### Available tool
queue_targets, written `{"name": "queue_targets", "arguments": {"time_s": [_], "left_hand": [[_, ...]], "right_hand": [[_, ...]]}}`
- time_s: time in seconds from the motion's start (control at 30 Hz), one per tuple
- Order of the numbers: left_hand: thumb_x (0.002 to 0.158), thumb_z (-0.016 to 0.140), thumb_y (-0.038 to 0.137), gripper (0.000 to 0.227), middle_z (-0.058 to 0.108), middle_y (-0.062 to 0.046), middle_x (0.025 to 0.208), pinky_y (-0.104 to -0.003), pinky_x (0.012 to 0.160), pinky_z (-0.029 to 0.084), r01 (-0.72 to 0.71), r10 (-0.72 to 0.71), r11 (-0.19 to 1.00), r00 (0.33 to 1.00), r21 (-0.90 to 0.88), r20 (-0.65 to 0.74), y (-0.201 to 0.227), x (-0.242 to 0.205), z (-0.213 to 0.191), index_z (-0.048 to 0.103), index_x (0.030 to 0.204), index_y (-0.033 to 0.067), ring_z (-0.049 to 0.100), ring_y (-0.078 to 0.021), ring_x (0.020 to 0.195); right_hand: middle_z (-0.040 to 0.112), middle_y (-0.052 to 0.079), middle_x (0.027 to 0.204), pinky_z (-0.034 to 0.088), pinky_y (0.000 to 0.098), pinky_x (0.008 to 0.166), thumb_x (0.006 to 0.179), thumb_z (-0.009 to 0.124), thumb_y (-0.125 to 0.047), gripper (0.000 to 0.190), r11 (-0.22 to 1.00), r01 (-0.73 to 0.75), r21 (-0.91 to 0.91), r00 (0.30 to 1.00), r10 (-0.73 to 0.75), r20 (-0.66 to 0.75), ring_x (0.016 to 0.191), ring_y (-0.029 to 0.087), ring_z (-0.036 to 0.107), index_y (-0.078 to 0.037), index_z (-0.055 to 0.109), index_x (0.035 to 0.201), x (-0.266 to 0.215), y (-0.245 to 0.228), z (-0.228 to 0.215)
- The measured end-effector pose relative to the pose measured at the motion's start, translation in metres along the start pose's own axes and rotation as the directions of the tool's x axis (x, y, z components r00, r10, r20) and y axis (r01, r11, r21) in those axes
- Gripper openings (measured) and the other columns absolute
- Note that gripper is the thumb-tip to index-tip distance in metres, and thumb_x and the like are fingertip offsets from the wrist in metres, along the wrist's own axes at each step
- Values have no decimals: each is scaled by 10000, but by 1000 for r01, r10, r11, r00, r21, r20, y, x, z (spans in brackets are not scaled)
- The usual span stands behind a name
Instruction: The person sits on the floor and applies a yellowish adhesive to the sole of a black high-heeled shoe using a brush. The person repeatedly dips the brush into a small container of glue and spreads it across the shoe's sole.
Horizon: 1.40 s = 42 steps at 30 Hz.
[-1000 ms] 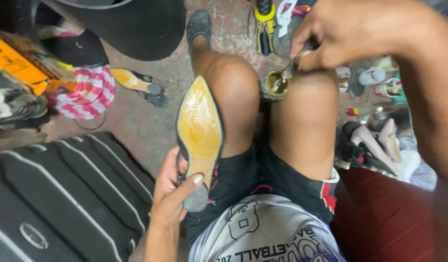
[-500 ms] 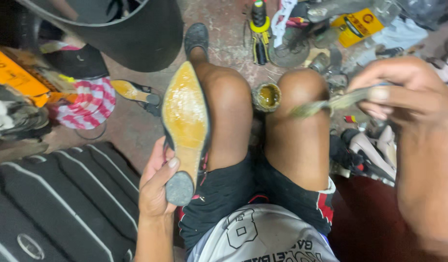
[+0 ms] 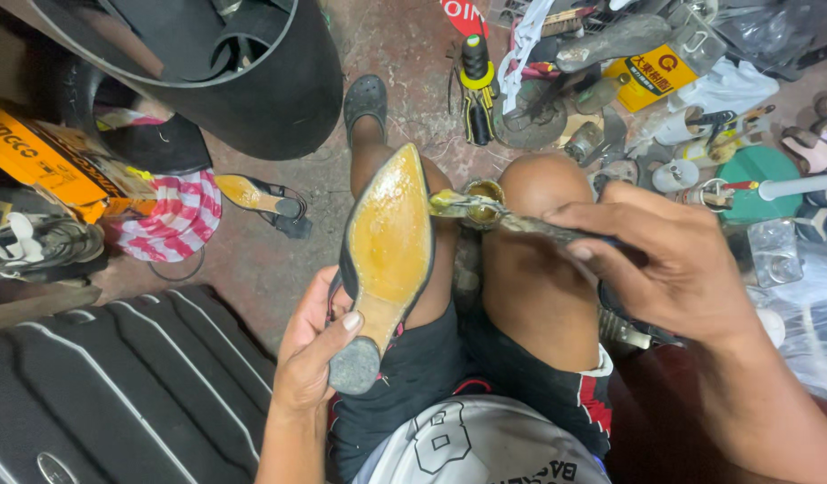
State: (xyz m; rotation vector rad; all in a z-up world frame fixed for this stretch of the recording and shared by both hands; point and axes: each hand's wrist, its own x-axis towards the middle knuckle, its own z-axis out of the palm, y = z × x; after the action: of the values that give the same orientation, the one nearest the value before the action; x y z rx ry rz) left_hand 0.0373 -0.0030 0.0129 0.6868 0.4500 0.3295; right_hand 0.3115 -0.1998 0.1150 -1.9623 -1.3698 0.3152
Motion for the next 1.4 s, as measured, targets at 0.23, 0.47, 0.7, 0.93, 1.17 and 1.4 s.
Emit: {"name": "queue_targets", "arguments": {"time_s": [0.23,0.47,0.7,0.93,1.17,1.4], "left_hand": [[862,617,57,595,640,-232,1229,-404,919,564,43,-42,999,999,11,-19,0,-1,0,425,1414,-54,684,-296,1055],[874,615,48,589,648,-239,1216,-406,932,555,19,-20,1000,1000,19,19,-2,-3,-9,432,1420,-73,678,-291,1056],[873,613,45,588,651,-250,1222,-413,947,548,17,-17,1000,999,9,36,-1,-5,-13,428,1416,-83,676,-291,1065],[868,599,36,587,651,-257,1216,-421,947,553,17,-17,1000,999,9,27,0,-6,-15,423,1415,-82,685,-307,1063],[867,597,28,581,655,-265,1213,-426,956,553,10,-10,1000,999,11,42,-2,-7,-17,432,1411,-93,685,-319,1067],[858,603,41,599,648,-252,1238,-426,985,547,12,-11,1000,1000,-17,25,-3,-7,-19,424,1415,-93,664,-309,1125]], "right_hand": [[546,81,751,430,353,557,902,772,-91,288,970,108,-216,992,-120,-42,613,214,548,-86,730,1187,16,-14,4],[534,79,759,420,358,571,926,772,-95,297,959,108,-262,988,-132,-76,621,209,533,-95,728,1220,24,-19,6],[521,69,734,411,357,556,911,777,-97,306,951,114,-287,987,-140,-72,602,202,524,-111,734,1214,27,-24,8],[519,66,723,408,362,536,884,789,-93,322,938,136,-319,985,-161,-56,586,205,519,-122,740,1201,26,-28,10],[513,67,727,390,355,541,909,788,-85,303,933,104,-344,983,-149,-106,590,194,507,-111,742,1208,24,-27,6],[524,56,726,393,340,533,886,773,-74,318,958,127,-255,987,-147,-60,586,185,512,-114,732,1199,24,-27,11]]}}
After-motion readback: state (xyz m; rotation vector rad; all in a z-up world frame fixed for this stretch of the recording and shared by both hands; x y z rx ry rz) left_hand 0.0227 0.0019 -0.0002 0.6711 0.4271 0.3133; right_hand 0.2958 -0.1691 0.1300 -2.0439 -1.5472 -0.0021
